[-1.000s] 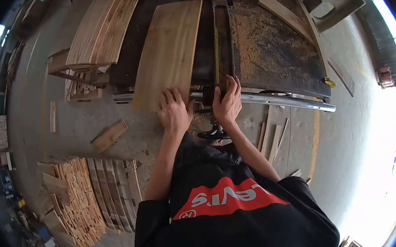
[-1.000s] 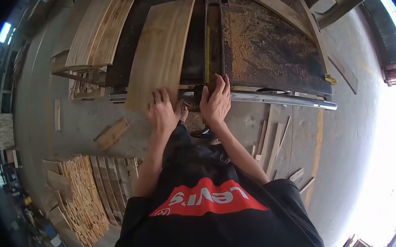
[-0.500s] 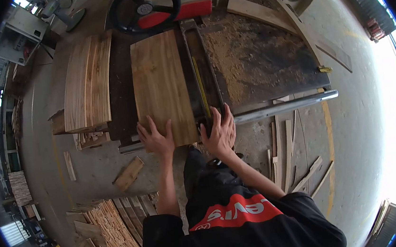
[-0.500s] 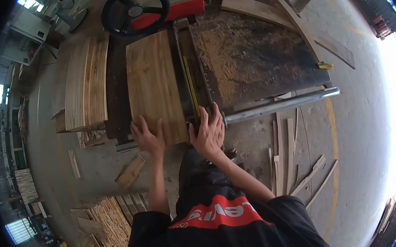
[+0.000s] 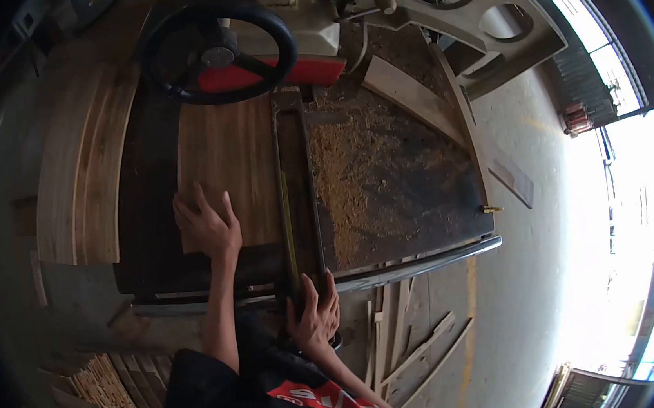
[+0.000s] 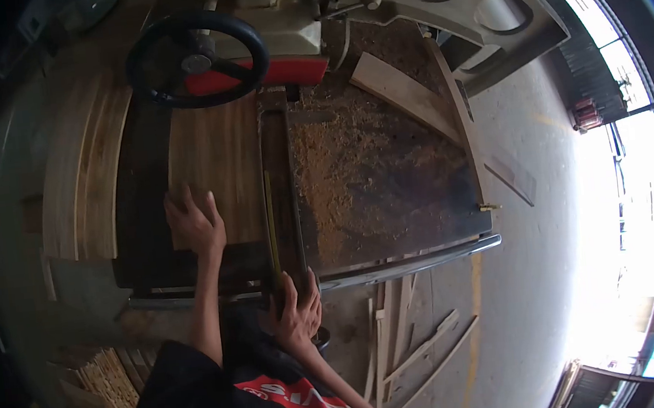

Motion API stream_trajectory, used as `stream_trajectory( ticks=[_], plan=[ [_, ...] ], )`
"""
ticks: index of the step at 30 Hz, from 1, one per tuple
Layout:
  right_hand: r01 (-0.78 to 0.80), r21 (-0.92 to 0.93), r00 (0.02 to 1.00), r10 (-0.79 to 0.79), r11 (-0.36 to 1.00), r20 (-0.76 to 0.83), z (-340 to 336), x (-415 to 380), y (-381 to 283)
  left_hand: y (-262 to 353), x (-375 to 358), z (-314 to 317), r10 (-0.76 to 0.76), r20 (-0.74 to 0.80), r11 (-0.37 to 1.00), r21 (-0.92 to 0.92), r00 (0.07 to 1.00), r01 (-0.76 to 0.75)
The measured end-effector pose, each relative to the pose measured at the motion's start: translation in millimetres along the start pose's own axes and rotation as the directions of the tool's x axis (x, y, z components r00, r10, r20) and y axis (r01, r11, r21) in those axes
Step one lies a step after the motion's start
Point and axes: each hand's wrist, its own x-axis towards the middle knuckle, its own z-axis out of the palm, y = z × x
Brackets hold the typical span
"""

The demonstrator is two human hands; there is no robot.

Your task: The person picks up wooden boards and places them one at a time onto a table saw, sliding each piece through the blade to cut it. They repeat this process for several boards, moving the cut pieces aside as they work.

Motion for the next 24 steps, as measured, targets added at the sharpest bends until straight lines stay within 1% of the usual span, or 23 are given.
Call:
stream_trajectory(
  ticks=[2,4,5,7,10,12,14,17,18,20,22,23,24],
  plan=[
    [0.009,-0.021,1.000,-0.010,1.000,-0.005,1.7,0.1,0.3,4.9,17.1,6.8,0.000,0.003,0.999,0.041,1.000,0.000],
    [0.024,-0.037,0.999,-0.025,0.999,-0.026,3.0,0.1,0.2,5.5,25.1,11.0,0.001,-0.003,1.000,0.031,1.000,-0.001],
    [0.043,-0.048,0.999,-0.043,0.998,-0.012,0.1,1.1,-0.5,4.8,21.5,9.1,0.003,0.007,1.000,0.029,1.000,-0.004],
    [0.023,-0.063,1.000,-0.023,0.998,-0.007,0.1,-3.7,0.8,10.9,28.3,9.6,-0.008,0.020,1.000,-0.011,1.000,0.008],
    [0.063,-0.094,0.997,-0.065,0.994,-0.027,7.7,-2.2,5.4,13.4,47.1,18.6,-0.060,-0.040,0.994,-0.097,0.997,0.056],
    [0.070,-0.115,0.996,-0.076,0.991,-0.048,9.0,-4.1,4.8,13.0,53.3,28.1,-0.077,-0.057,0.991,-0.110,0.995,0.070],
    [0.042,-0.111,0.998,-0.047,0.993,-0.041,7.6,-4.6,-0.9,10.7,63.8,30.2,-0.066,-0.031,0.988,-0.145,0.997,0.061],
    [0.045,-0.100,0.998,-0.050,0.994,-0.046,8.0,-5.8,-2.5,-13.5,82.0,32.1,0.033,0.027,0.898,-0.439,0.999,-0.018],
    [0.042,-0.110,0.998,-0.046,0.993,-0.038,5.0,-4.6,-5.9,-27.5,96.2,11.3,0.109,-0.003,0.903,-0.418,0.994,-0.100],
    [0.052,-0.097,0.997,-0.058,0.994,-0.055,3.0,-6.2,-4.9,-80.4,131.3,-34.6,0.266,-0.056,0.893,-0.362,0.962,-0.267],
    [0.053,-0.077,0.996,-0.059,0.996,-0.068,5.3,-4.9,-7.8,-144.4,165.8,-58.1,0.243,-0.095,0.921,-0.290,0.965,-0.261],
    [0.050,-0.071,0.996,-0.055,0.996,-0.070,4.3,-5.0,-9.3,-175.2,185.2,-78.0,0.175,-0.079,0.975,-0.124,0.981,-0.184],
    [0.043,-0.068,0.996,-0.048,0.997,-0.072,3.1,-5.5,-9.2,-203.7,203.2,-98.8,0.107,-0.073,0.994,0.043,0.992,-0.104]
  ],
)
